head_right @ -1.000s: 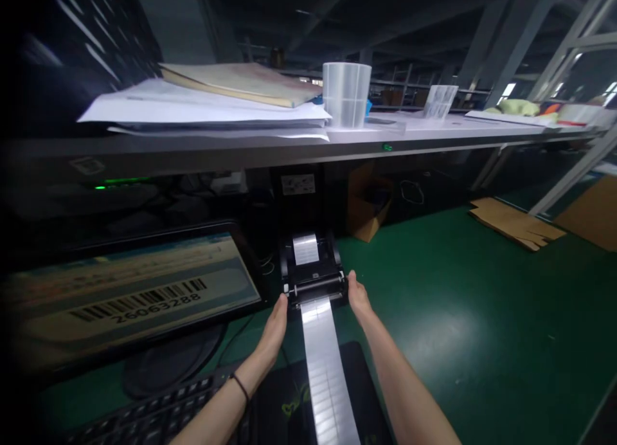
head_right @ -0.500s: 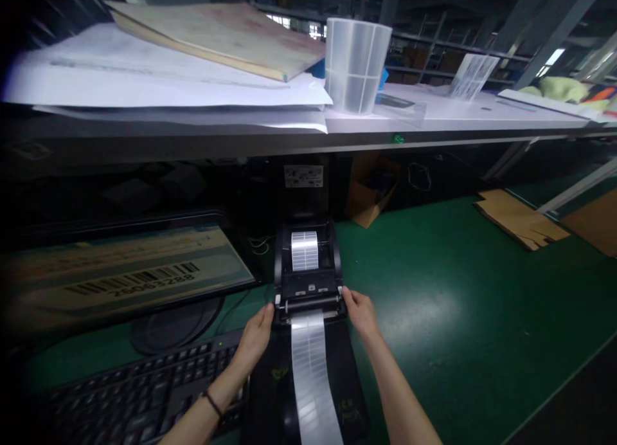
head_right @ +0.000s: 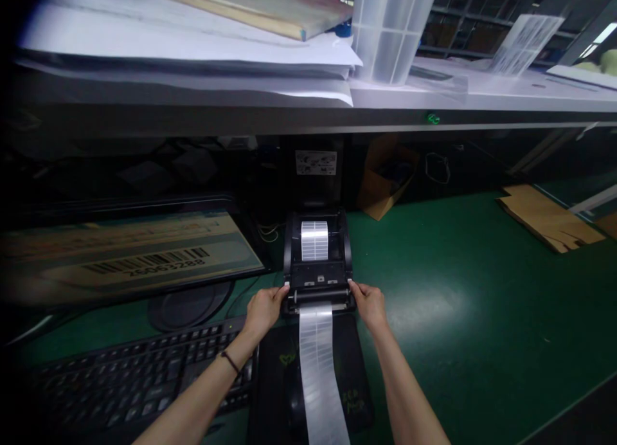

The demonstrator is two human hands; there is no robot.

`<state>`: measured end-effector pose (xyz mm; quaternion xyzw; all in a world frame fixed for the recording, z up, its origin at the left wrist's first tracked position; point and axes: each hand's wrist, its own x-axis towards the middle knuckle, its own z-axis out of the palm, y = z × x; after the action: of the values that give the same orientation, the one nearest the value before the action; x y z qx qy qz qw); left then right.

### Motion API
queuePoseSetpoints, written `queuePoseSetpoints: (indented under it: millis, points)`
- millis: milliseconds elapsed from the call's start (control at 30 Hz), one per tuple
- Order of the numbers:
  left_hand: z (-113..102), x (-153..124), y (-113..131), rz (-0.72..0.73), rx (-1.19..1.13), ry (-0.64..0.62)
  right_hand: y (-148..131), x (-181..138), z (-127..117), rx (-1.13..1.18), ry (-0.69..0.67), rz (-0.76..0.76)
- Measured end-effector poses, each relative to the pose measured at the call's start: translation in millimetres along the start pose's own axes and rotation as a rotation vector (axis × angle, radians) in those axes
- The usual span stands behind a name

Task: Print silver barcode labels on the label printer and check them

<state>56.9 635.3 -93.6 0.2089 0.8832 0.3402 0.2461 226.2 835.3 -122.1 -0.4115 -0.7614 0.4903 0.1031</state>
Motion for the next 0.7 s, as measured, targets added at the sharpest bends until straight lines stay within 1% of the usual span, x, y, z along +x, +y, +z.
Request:
queuePoseSetpoints:
  millis: [100,167,267,333,367,467,567,700]
  points:
    - [-1,5,0,-0.002,0.017,0.005,-4,1,0,-0.058,0.035,-0.004]
    - [-4,1,0,0.027,0.012,0.004,-10,-3,-3,-0.099,0.055,-0.015]
    - [-6,-22,1,0.122,-0.013,0.041,-23,-19,-8,-0.181,0.115,-0.039]
    - [-2,-44,2,0.175,-0.024,0.113,-33,-37,-9,-0.244,0.171,-0.063]
    - [1,-54,2,0.192,-0.029,0.129,-38,-45,-8,-0.275,0.192,-0.081]
    - [7,-72,7,0.237,-0.045,0.165,-53,-61,-6,-0.363,0.203,-0.131]
    - [3,-68,18,0.273,-0.061,0.185,-71,-56,-8,-0.449,0.214,-0.139]
    - [-15,-42,42,0.285,-0.084,0.219,-102,-29,-19,-0.547,0.253,-0.128]
